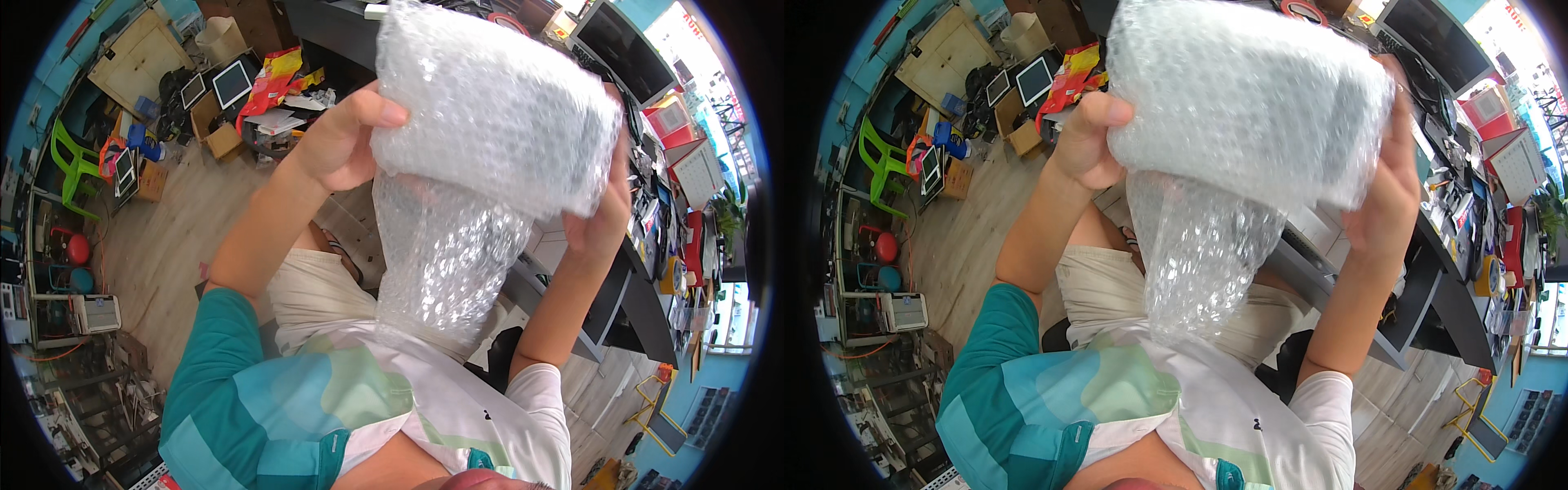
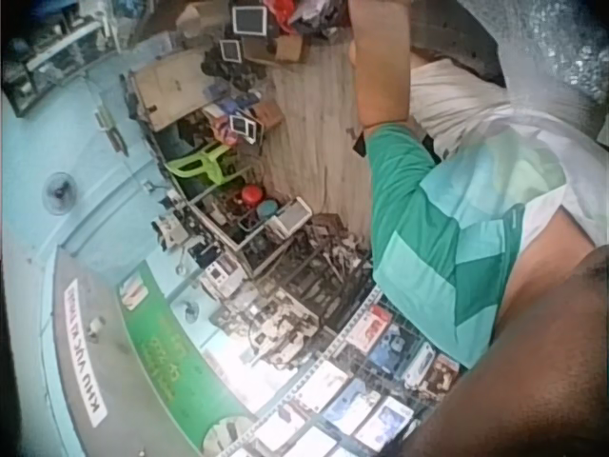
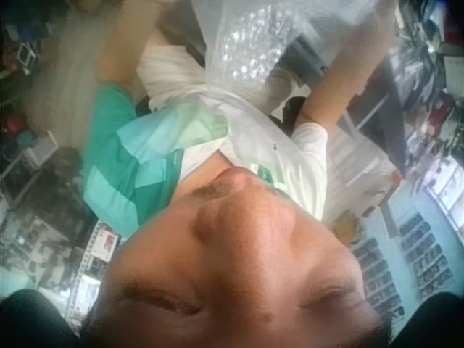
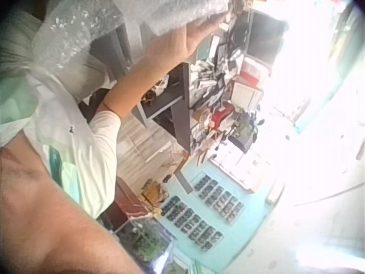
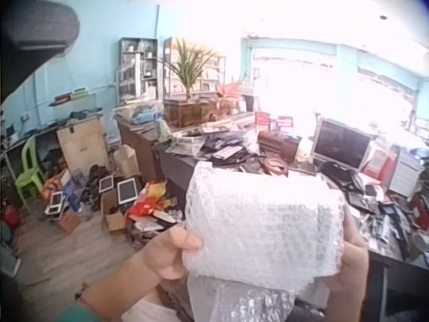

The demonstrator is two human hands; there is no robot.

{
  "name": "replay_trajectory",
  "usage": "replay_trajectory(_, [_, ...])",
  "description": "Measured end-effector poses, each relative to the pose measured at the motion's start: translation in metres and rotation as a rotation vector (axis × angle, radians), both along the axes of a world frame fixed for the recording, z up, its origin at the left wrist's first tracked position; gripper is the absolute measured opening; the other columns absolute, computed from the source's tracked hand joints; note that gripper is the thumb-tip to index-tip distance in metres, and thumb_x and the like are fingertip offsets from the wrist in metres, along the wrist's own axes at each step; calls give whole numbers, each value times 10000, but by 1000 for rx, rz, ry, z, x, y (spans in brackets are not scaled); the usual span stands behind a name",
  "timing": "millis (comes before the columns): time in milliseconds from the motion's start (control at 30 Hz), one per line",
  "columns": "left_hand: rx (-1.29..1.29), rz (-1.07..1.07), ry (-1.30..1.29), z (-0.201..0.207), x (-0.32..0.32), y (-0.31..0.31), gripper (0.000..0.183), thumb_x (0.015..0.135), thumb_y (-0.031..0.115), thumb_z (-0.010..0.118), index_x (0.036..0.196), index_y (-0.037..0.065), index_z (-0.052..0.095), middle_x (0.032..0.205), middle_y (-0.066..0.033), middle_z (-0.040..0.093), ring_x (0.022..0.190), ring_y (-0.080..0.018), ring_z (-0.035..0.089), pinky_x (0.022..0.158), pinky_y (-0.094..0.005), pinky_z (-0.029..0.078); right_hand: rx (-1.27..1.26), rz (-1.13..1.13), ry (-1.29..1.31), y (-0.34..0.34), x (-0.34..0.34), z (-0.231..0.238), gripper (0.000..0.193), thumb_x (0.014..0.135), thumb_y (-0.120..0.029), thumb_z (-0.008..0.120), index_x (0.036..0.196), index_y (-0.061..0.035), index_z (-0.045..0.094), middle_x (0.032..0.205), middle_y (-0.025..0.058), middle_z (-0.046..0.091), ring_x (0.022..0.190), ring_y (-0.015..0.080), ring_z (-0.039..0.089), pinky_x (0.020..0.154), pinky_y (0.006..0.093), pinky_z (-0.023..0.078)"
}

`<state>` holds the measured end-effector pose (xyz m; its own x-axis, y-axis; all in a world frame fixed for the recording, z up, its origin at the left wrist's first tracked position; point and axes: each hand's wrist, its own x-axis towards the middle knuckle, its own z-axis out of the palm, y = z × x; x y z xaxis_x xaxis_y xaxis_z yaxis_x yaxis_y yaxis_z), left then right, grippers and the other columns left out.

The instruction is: The person wraps a small electronic device in bubble wrap, folds the wrap around the item, and places it into a cardboard box. The person then wraps a second small electronic device in bubble wrap and places it into the same box.

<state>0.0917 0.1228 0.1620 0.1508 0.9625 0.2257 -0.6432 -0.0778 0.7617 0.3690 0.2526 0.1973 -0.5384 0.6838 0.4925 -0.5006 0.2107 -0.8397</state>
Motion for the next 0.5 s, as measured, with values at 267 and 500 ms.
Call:
replay_trajectory(267, [65,88,204,1,-8,11,796,859,118,721,1591,81,411,1445,-143,605,1298,-315,640,953,-588,629,-206,280,-131,-5,1,-22,610,906,-119,822,1416,82,553,1325,195,687,1173,337,706,976,489,612])
replay_trajectory(500, [-52,-125,-195,-9,1,9,622,1003,282,549,1570,43,455,1502,-173,584,1330,-348,624,996,-691,549,249,-119,-90,11,-3,-41,489,868,43,796,1332,51,641,1354,242,673,1203,363,690,997,458,592])
